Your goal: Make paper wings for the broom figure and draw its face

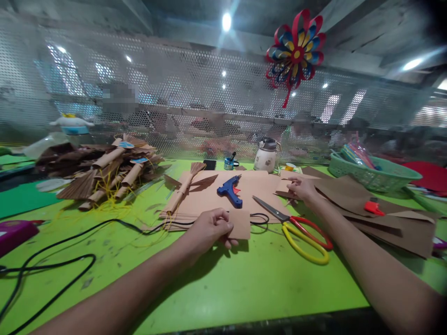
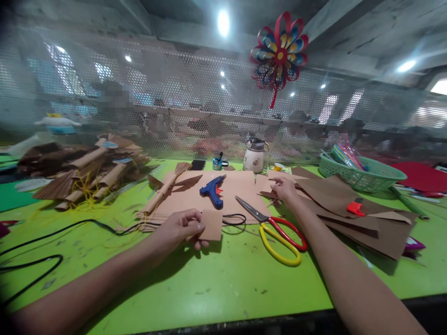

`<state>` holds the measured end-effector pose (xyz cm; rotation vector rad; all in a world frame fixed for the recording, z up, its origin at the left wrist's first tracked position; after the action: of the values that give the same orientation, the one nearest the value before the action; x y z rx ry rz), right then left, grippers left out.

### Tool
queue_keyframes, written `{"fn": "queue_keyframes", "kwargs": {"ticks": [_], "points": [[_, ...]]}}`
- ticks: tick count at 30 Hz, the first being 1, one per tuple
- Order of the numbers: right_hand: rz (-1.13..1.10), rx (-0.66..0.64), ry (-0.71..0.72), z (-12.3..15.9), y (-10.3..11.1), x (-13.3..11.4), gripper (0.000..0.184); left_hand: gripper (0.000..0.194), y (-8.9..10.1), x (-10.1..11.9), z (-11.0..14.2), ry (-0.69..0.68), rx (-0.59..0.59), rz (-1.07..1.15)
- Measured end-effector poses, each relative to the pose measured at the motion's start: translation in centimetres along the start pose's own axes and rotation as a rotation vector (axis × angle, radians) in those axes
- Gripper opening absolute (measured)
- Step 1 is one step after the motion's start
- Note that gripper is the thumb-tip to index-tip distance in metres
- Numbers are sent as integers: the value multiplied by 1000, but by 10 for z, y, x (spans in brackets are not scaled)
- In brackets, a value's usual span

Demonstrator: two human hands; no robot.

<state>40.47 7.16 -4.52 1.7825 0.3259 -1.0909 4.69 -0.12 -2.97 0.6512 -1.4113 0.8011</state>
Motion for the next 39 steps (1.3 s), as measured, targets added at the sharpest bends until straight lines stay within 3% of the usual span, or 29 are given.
{"fn": "queue_keyframes", "kwargs": {"ticks": [14,27,33,39], "points": [[386,8,185,1,1,-4,29,24,3,3,1,-30,42,36],[407,188,286,13,16,-25,28,17,9,9,0,-89,105,-1],[226,182,444,46,13,-61,20,17,10,10,0,-100,119,-19],[14,-45,637,111,-7,-104,25,19,10,11,1,-80,81,-48]]}}
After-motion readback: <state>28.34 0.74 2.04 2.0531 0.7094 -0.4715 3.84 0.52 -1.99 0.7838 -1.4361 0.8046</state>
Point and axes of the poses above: each hand's wrist, its own z-axis away from the middle knuckle, its own y-axis out of the back of the hand, x = y × z, the point moved 4 cm from there along -z, towards the middle knuckle, and after that the axes turned 1 degree about x, right-handed, at the moved point
